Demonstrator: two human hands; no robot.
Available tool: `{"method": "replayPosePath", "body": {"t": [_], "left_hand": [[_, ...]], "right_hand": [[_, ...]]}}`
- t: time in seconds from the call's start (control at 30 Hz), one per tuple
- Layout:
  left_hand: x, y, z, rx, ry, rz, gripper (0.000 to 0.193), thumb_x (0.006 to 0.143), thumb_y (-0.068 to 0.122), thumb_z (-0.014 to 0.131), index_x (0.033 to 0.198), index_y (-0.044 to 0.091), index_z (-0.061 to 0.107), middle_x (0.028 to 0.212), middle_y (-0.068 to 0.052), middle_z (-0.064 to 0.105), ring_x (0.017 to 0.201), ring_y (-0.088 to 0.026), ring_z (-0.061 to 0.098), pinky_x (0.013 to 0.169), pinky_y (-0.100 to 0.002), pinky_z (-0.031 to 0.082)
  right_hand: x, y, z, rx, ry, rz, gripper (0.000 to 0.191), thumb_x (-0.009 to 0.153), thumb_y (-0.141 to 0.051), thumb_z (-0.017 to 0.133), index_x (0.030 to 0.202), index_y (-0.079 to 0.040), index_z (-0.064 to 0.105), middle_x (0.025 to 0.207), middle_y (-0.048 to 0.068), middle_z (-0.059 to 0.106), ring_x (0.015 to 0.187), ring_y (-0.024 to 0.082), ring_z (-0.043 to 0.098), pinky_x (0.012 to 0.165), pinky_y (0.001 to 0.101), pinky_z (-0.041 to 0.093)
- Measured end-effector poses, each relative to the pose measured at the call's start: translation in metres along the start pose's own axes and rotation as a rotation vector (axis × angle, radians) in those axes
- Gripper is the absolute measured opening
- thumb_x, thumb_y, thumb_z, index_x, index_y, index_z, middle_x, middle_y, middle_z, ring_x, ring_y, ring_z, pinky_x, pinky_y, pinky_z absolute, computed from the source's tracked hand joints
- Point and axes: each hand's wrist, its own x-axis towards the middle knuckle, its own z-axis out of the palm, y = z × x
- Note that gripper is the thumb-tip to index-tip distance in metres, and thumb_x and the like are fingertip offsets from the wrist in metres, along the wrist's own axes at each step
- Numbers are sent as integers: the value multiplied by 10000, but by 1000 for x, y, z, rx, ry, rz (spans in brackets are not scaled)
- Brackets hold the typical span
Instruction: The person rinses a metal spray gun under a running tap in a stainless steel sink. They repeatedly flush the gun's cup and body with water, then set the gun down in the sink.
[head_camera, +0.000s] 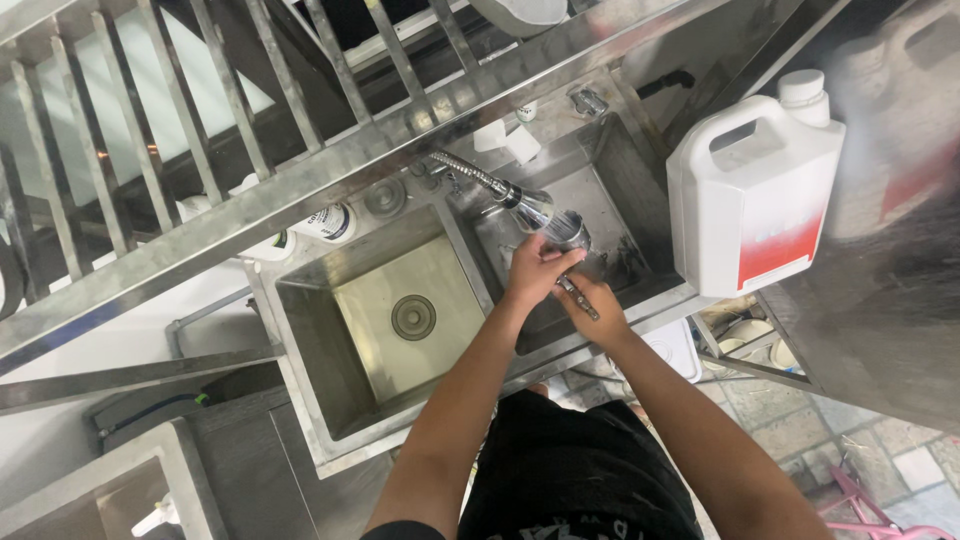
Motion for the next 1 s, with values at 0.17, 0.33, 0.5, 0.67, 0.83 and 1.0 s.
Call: {"method": "replayPosePath", "body": {"t": [0.17,0.33,0.5,0.67,0.83,1.0], "left_hand": [[2,1,-3,-107,-24,39,353,857,14,802,1179,-23,660,1056,-73,733,956,-126,714,855,-281,604],[1,0,-1,-118,-11,41,336,858,29,803,1157,-23,657,1042,-79,739,944,-127,721,835,-282,610],[2,2,-1,-69,17,42,305,868,28,810,1136,-37,678,1024,-83,745,927,-126,713,813,-281,596],[-3,14,4,-90,-14,77,339,868,44,807,1170,-20,666,1038,-65,744,949,-116,712,836,-270,593],[-8,29,12,-65,-1,130,451,857,38,804,1273,-4,635,1070,-66,741,973,-118,712,859,-266,595],[-4,19,4,-126,-66,84,432,881,-27,728,1297,-14,613,1168,-91,708,1082,-151,683,959,-301,571]], "right_hand": [[6,0,-5,-28,116,-435,319,892,-190,747,1147,-13,675,1228,188,641,1176,389,584,1010,465,458],[2,2,1,-89,157,-346,379,824,-208,791,1163,-59,707,1308,187,561,1227,393,507,1064,463,415],[5,4,0,-133,157,-323,382,784,-276,838,1116,-115,740,1321,198,538,1233,405,461,1065,485,353],[4,5,-2,-80,113,-264,411,873,-312,798,1167,-38,718,1289,247,565,1182,398,475,1004,480,376],[0,6,0,342,-136,147,314,941,-336,696,1029,-35,695,829,121,716,696,200,651,673,340,531],[-2,5,-1,244,-62,-58,184,831,-149,704,973,-34,722,700,99,700,614,153,640,605,324,498]]}}
